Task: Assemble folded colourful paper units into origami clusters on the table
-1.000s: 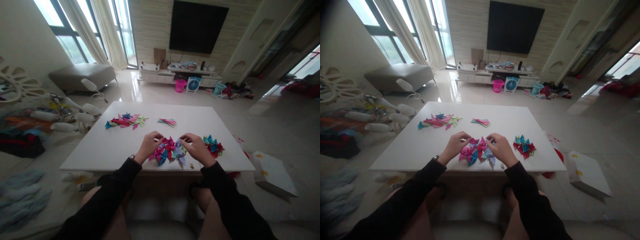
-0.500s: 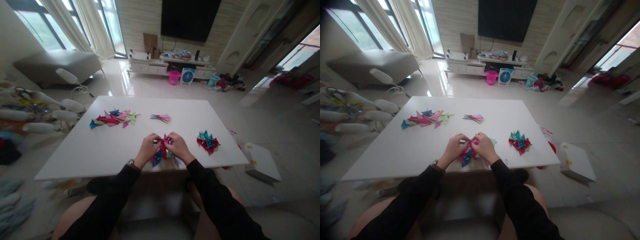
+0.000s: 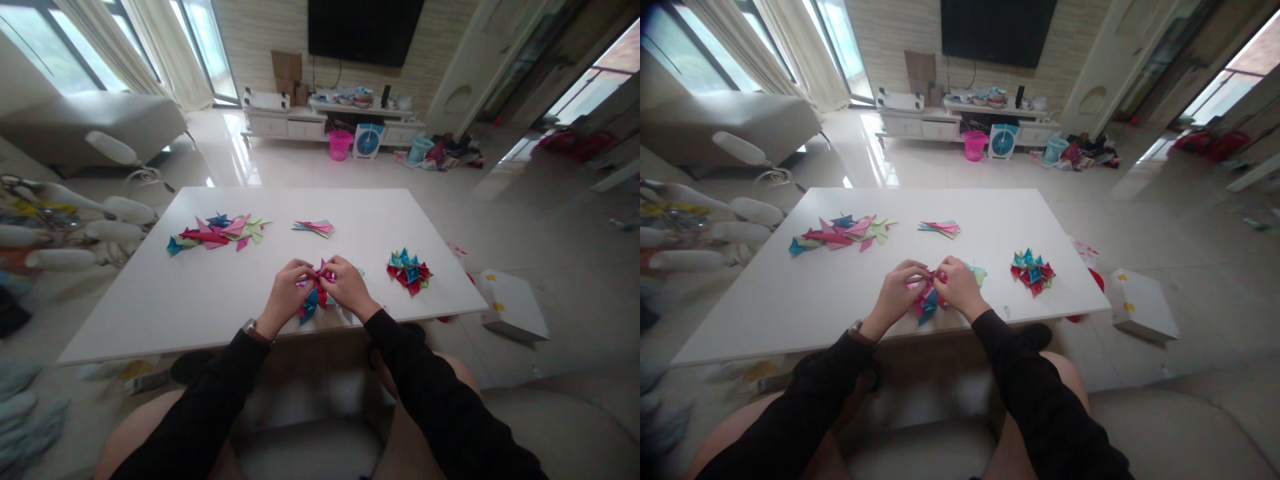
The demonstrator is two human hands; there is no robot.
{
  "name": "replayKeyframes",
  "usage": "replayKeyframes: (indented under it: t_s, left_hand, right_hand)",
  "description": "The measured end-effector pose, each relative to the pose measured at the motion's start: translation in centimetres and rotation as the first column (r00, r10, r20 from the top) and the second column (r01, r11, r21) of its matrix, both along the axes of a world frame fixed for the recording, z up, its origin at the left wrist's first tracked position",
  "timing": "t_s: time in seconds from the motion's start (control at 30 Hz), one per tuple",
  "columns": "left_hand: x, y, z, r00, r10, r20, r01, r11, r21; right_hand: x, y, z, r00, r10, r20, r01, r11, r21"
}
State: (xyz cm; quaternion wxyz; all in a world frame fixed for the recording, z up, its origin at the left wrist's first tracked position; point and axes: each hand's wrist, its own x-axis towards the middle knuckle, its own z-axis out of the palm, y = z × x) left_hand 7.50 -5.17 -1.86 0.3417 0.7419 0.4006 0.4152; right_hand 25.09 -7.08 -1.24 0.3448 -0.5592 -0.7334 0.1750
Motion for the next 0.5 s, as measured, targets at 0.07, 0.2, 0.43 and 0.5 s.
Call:
replayKeyframes:
  t_s: [0.07, 0.2, 0.43, 0.5]
  left_hand:
    - [0.17, -0.06, -0.21, 0.998, 0.013, 0.058, -0.009, 0.997, -0.081]
    - [0.55, 0.21, -0.66, 0.985, 0.063, 0.163, -0.026, 0.975, -0.222]
    - [0.83, 0.72, -0.59, 0.921, 0.204, 0.331, -0.064, 0.92, -0.388]
    - [0.88, 0.71, -0.76, 0.897, 0.241, 0.371, -0.049, 0.887, -0.458]
  right_hand:
    - [0.12, -0.11, 0.01, 1.0, -0.012, 0.006, 0.012, 1.0, 0.001]
    - [0.15, -0.08, -0.2, 1.0, -0.022, -0.006, 0.022, 1.0, -0.012]
    - [-0.27, 0.62, -0.79, 0.943, -0.127, -0.306, 0.075, 0.982, -0.175]
    - [-0.21, 0.75, -0.9, 0.915, -0.163, -0.368, 0.086, 0.972, -0.218]
